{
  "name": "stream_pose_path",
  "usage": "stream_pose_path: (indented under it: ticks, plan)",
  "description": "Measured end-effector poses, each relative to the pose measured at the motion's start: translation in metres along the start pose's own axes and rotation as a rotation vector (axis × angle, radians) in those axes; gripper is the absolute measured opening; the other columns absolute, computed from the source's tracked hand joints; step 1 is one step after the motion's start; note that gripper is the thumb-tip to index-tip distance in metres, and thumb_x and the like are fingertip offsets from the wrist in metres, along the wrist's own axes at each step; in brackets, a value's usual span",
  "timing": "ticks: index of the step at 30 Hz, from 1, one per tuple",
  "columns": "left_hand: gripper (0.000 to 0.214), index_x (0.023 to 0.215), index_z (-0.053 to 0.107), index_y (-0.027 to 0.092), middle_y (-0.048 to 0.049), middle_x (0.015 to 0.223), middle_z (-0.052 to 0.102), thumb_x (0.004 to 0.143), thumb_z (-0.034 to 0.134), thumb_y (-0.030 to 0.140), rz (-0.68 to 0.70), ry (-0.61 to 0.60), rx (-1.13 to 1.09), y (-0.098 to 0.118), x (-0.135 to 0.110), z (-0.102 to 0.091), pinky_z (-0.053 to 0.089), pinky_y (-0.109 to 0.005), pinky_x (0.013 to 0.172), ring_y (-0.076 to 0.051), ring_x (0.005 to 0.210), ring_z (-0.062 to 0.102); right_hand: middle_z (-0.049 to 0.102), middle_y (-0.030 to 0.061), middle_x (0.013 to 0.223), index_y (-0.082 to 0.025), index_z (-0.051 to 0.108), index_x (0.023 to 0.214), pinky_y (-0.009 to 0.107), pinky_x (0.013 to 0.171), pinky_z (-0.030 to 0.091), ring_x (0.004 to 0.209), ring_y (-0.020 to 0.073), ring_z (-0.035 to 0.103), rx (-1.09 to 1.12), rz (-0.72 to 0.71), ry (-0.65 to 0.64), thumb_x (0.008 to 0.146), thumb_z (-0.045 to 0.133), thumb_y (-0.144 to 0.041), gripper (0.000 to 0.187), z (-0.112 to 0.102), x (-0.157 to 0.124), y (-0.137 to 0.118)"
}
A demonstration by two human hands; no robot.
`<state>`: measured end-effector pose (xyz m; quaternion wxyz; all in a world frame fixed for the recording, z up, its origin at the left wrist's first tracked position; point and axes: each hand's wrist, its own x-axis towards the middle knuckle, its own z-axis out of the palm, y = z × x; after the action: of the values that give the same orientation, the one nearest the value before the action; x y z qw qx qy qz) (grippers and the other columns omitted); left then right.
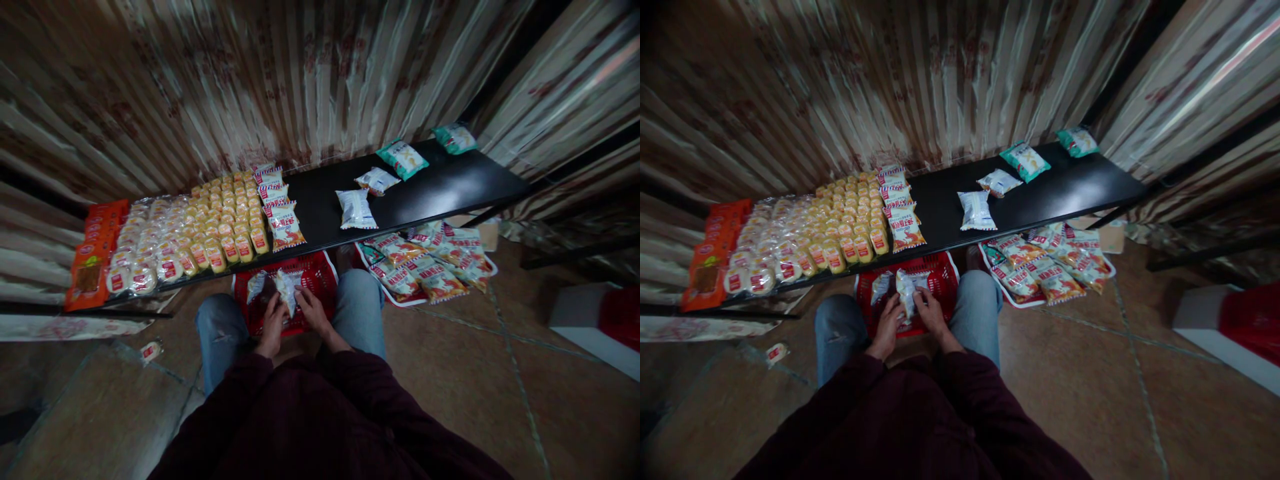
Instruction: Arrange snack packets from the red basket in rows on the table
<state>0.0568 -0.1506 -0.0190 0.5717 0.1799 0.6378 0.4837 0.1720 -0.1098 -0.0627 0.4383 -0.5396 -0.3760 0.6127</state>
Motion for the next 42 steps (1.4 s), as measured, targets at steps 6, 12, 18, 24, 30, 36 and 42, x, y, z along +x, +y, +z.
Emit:
stream_pose_path:
  ticks: [6,12,18,24,30,36,42]
  plan:
    - [0.040,0.111,0.065,0.022,-0.0102,0.133,0.056,0.072,0.069,0.032,0.072,-0.018,0.070,-0.003,-0.003,0.003,0.051,-0.032,0.085,-0.025,0.115,0.057,0.070,0.0028,0.095,-0.024,0.067,0.104,0.037,0.093,0.044,0.095,0.0228,0.062,0.027,0.062,-0.072,0.064,0.076,-0.043,0.045,0.001,-0.004,-0.007]
    - [0.028,0.103,0.068,0.021,-0.0091,0.123,0.062,0.076,0.062,0.022,0.215,-0.026,0.294,-0.008,0.001,-0.001,0.041,-0.038,0.102,-0.023,0.118,0.055,0.071,0.0033,0.087,-0.023,0.067,0.098,0.038,0.081,0.050,0.081,0.0230,0.064,-0.005,0.063,-0.095,0.060,0.078,-0.038,0.042,0.002,-0.004,-0.009]
    - [0.032,0.108,0.064,0.022,-0.0100,0.118,0.062,0.077,0.058,0.025,0.340,0.046,0.417,-0.007,0.000,-0.003,0.042,-0.039,0.101,-0.023,0.116,0.055,0.071,0.0055,0.091,-0.021,0.067,0.097,0.038,0.081,0.050,0.084,0.0243,0.064,0.008,0.037,-0.064,0.058,0.077,-0.042,0.046,-0.001,-0.004,-0.012]
    - [0.042,0.123,0.054,0.020,-0.0115,0.130,0.055,0.081,0.049,0.027,0.415,0.052,0.616,-0.007,-0.001,0.001,0.042,-0.037,0.103,-0.021,0.121,0.052,0.069,0.0079,0.106,-0.019,0.058,0.119,0.040,0.090,0.049,0.098,0.0254,0.063,0.029,0.063,-0.046,0.063,0.072,-0.049,0.066,-0.006,-0.009,-0.020]
    - [0.048,0.132,0.048,0.018,-0.0126,0.136,0.051,0.084,0.045,0.026,0.549,-0.030,0.690,-0.005,-0.006,0.011,0.041,-0.037,0.105,-0.020,0.123,0.050,0.069,0.0090,0.110,-0.019,0.059,0.118,0.041,0.093,0.048,0.101,0.0276,0.063,0.036,-0.008,-0.062,0.068,0.070,-0.053,0.061,-0.019,-0.012,-0.036]
    - [0.045,0.132,0.051,0.020,-0.0116,0.133,0.052,0.089,0.039,0.027,0.714,-0.049,0.782,0.016,-0.012,0.023,0.042,-0.039,0.105,-0.020,0.124,0.049,0.066,0.0086,0.117,-0.020,0.061,0.116,0.041,0.095,0.048,0.109,0.0288,0.060,0.068,-0.062,-0.048,0.068,0.070,-0.056,0.062,-0.035,-0.009,-0.058]
    - [0.045,0.134,0.049,0.019,-0.0127,0.129,0.052,0.090,0.036,0.023,0.838,-0.088,0.817,0.048,-0.011,0.050,0.043,-0.036,0.103,-0.019,0.122,0.050,0.068,0.0087,0.114,-0.021,0.063,0.114,0.038,0.089,0.052,0.103,0.0281,0.063,0.005,-0.154,0.001,0.071,0.065,-0.057,0.056,-0.048,0.004,-0.096]
